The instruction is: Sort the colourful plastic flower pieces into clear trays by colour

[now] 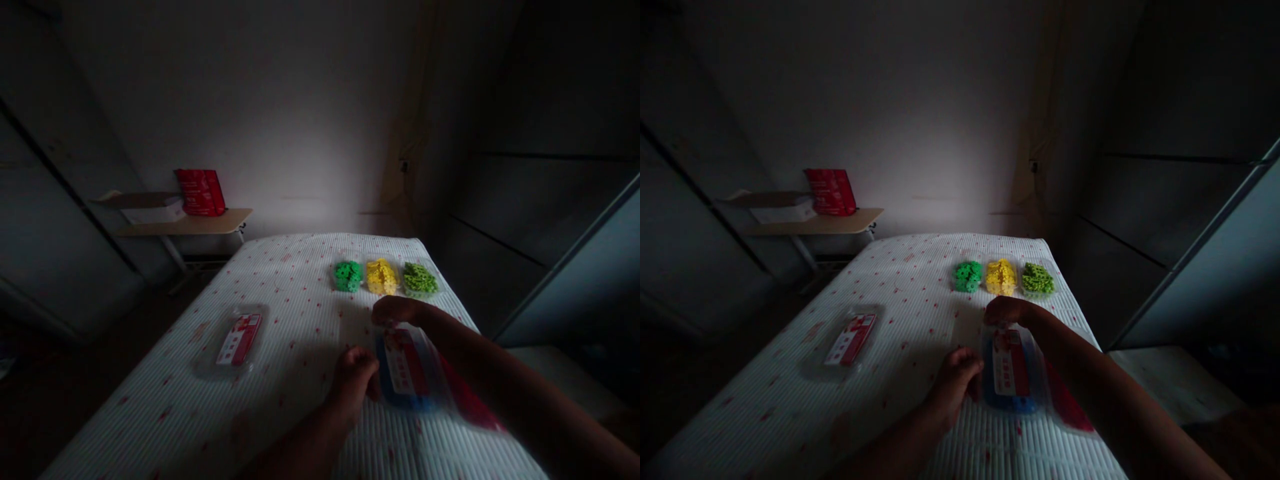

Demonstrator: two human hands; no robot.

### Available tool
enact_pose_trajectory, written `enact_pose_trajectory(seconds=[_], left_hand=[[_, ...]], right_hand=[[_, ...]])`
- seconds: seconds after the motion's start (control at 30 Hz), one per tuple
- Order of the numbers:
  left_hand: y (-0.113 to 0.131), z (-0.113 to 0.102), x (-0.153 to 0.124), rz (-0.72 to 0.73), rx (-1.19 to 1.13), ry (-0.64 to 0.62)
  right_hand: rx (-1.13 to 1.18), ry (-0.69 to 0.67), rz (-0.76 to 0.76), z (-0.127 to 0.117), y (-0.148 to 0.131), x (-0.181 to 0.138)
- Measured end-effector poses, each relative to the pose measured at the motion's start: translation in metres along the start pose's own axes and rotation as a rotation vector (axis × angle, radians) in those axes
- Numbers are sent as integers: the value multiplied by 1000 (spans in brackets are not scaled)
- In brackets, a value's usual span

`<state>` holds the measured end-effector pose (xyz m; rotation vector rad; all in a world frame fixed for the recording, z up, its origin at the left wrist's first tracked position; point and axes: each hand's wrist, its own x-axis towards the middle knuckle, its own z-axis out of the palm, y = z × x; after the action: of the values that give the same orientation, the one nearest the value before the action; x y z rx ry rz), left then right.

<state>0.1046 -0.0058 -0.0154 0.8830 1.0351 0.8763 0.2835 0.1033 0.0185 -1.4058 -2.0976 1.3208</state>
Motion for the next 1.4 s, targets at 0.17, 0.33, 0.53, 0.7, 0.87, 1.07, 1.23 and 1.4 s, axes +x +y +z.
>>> enact_pose_trajectory(seconds=[0.17, 0.33, 0.53, 0.7, 0.87, 1.07, 1.23, 1.4], left_hand=[[-2, -2, -1, -1, 7, -3], [2, -9, -4, 18, 74, -34], [28, -24, 21, 371, 399, 53], [67, -21, 61, 817, 1009, 138], [88, -1, 105, 822, 1498, 123], [85, 23, 139, 731, 1661, 155], [82, 23, 147, 682, 1663, 79], [89, -6, 139, 668, 1677, 81]], right_hand=[[-59, -49, 18, -1, 1, 1], [-150, 45, 30, -3, -4, -6], [-328, 375, 100, -27, -14, -17], [-511, 687, 333, -62, -6, -39], [-534, 840, 619, -84, 22, -61], [-274, 791, 762, -87, 57, -55], [-138, 774, 775, -86, 63, -40], [-39, 727, 748, -80, 51, -22]])
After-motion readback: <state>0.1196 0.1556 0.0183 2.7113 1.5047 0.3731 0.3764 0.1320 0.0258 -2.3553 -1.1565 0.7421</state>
